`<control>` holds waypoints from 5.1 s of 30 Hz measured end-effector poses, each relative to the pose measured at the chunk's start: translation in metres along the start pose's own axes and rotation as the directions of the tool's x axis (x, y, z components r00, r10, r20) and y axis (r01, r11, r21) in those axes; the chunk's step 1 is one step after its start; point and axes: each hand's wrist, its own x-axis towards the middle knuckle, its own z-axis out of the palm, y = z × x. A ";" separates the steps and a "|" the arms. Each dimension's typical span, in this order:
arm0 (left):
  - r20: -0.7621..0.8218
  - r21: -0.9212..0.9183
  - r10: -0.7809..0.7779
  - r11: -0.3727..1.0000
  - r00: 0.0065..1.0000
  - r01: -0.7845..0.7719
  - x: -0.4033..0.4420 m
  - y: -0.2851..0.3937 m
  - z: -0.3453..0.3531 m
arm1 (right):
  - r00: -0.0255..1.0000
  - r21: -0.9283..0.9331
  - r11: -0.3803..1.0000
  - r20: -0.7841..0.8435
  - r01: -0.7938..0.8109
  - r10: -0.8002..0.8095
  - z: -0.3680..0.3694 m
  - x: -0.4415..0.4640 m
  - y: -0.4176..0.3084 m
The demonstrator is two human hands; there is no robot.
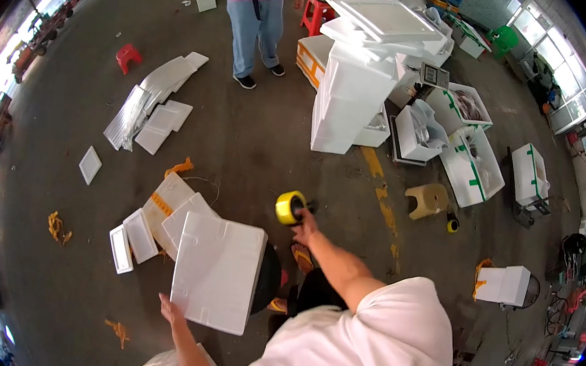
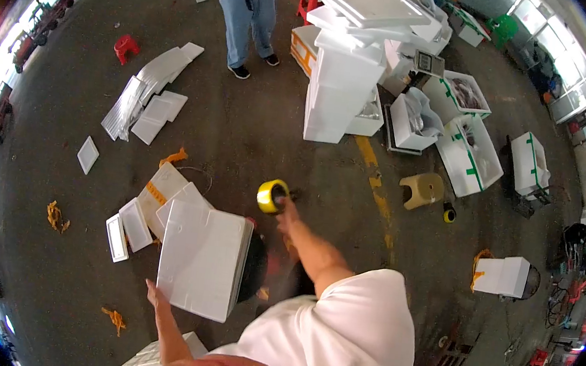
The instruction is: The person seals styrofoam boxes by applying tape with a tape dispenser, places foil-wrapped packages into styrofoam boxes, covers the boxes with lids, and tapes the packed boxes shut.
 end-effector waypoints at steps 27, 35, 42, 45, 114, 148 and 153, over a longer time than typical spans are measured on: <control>0.274 -0.672 -0.218 0.653 0.937 0.349 -0.072 0.030 0.076 | 0.835 -0.187 0.846 0.366 0.499 -0.411 0.120 -0.205 -0.057; -0.042 0.003 -0.315 0.949 0.948 0.316 -0.025 -0.043 0.092 | 0.803 -0.027 0.860 0.374 0.510 -0.465 0.093 -0.191 -0.022; 0.408 -0.396 -0.304 0.791 0.861 0.467 -0.127 0.021 0.019 | 0.817 -0.180 0.909 0.527 0.377 -0.235 0.132 -0.215 0.031; 0.332 -0.392 -0.348 0.795 0.877 0.464 -0.100 0.022 0.012 | 0.759 -0.513 0.701 0.648 0.495 -0.062 0.136 -0.234 0.023; 0.638 0.500 0.699 -0.059 0.322 -0.864 -0.189 0.202 0.205 | 0.504 -0.519 0.442 0.848 0.731 0.162 0.014 0.105 0.021; 0.468 0.708 0.549 0.236 0.693 -0.665 -0.168 0.216 0.201 | 0.524 -0.549 0.587 0.819 0.595 0.235 0.039 0.107 0.053; 0.157 0.798 0.531 0.429 0.833 -0.423 -0.145 0.202 0.193 | 0.585 -0.679 0.500 0.728 0.538 0.358 -0.108 -0.005 0.029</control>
